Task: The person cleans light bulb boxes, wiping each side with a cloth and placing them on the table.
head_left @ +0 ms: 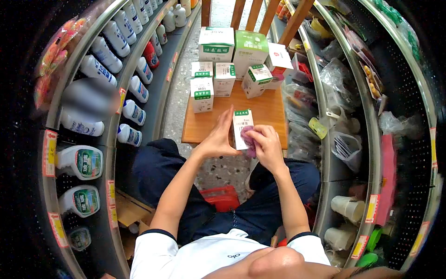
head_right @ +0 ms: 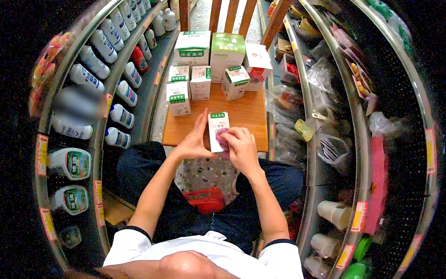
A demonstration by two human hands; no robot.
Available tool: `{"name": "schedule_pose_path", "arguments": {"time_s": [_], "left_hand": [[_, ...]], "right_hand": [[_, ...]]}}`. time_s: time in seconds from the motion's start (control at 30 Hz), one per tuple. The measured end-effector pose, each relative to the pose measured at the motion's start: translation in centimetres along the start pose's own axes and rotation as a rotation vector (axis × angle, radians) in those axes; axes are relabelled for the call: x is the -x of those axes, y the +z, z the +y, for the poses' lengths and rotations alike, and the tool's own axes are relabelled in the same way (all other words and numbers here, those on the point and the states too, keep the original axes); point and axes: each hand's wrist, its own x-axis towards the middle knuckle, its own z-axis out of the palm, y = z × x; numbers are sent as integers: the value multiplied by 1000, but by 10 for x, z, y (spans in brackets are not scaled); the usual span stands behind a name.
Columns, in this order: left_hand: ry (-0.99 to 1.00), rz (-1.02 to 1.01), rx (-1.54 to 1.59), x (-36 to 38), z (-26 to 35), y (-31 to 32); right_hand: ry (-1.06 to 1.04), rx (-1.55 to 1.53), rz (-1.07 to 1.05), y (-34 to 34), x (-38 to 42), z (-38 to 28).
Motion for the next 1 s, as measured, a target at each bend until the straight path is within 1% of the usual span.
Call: {"name": "schedule_pose_path", "arguments": {"time_s": [0.13,0.3,0.4,0.5,0.63,0.73,0.83,0.93,1.0], "left_hand": [[31,14,-17,1,-1,0],[1,-5,-15,0,5,-4],[16,6,-8,0,2,-2],[47,40,2,0,-2,3],[51,66,-27,1,-6,6],[43,38,54,2,-10,4],[105,80,34,1,-14,6],[56,60,51,2,-9,4],[49,41,127,2,-11,4]], "right_hand": [[25,-3,-41,-14,23,-17],[52,-4,-225,-32,50,-20],[62,-78,-186,-32,56,-19],[-12,-59,-81,-28,42,-26],[-110,9,-130,-13,17,-31],[-137,89,-205,-10,3,-29],[-152,143,-167,-2,-11,-24],[-155,155,-125,7,-29,-14],[-149,170,-94,16,-41,-5]]}}
